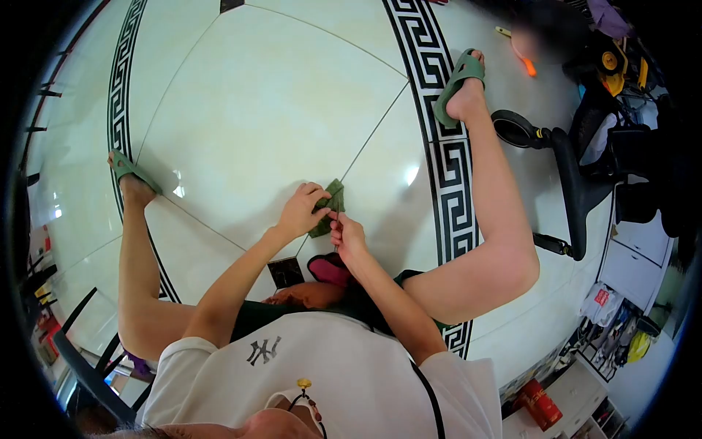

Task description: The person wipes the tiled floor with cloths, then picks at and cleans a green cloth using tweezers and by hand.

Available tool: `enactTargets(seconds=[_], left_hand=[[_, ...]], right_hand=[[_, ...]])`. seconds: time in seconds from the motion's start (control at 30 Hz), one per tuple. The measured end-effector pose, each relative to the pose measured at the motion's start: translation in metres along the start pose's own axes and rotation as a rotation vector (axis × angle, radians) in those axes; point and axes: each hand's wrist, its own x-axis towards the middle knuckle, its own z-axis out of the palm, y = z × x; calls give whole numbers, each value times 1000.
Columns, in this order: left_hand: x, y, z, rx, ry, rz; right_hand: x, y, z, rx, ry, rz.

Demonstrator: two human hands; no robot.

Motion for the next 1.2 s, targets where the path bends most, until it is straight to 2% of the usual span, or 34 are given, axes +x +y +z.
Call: enactTargets(seconds=[0.1,0.33,0.43,0.53,0.7,0.93,1.03,1.17,1.2], left_hand=[[-3,3,9,70,79,-41],[-10,3,13,65,159,-79],[-5,4,5,150,191,193],[5,-6,6,116,58,344],[37,-12,4,209,-60,339],[40,-4,2,398,-136,419],[68,0,2,436,-78,416],[77,2,-10,502,-195,428],[78,-2,-10,481,-180,447]], right_hand=[[14,4,-4,53,22,58],[28,-7,12,53,-13,17],[28,-11,27,100,-2,79],[30,-11,33,88,-48,51],[45,-26,52,152,33,-100],[35,-35,40,10,17,36],[50,-60,50,108,45,-3],[50,-59,53,222,-3,8],[44,-49,46,226,-31,126]])
